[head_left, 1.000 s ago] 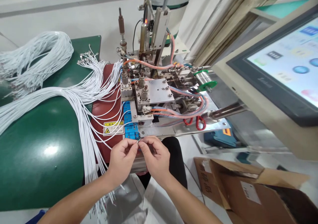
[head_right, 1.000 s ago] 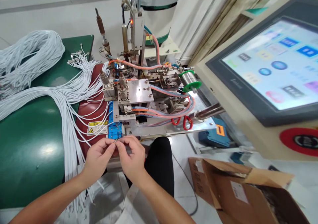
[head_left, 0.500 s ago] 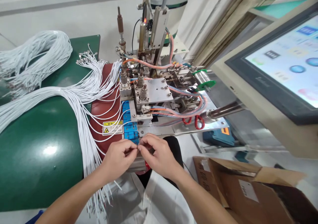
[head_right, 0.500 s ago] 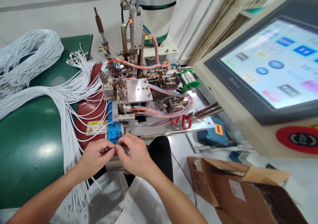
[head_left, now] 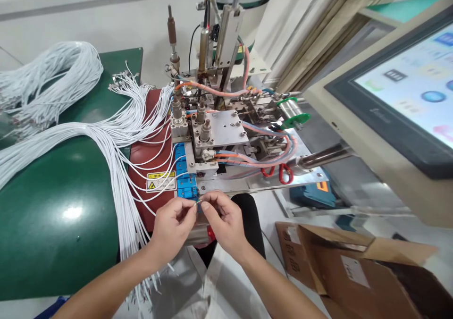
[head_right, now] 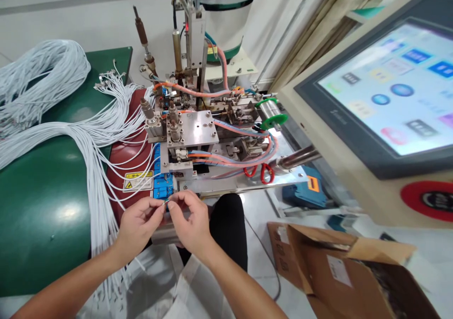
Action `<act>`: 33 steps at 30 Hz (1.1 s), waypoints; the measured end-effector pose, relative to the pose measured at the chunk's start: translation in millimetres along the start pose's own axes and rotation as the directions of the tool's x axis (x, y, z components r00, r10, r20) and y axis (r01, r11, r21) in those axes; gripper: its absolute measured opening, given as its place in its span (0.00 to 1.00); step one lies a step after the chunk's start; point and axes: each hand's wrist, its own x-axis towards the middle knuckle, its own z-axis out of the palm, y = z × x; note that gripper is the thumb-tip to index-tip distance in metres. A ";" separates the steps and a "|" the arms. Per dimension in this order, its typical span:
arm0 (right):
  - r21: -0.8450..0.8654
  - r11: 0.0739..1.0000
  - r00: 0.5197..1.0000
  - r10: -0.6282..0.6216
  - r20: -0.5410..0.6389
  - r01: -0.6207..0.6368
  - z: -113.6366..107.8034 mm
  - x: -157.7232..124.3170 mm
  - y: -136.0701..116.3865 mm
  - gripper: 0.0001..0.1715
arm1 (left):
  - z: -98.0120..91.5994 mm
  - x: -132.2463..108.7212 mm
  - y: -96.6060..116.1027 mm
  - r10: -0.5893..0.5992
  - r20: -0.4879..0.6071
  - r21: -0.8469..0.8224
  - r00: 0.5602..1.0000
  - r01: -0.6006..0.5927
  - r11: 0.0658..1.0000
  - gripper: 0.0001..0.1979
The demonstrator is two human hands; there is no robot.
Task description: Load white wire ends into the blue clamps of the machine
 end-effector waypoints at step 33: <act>-0.204 0.974 0.995 0.100 -0.002 -0.098 1.7 17.6 34.4 0.08 | -33.8 34.8 0.2 0.214 0.193 0.445 0.958 -0.280 0.851 0.10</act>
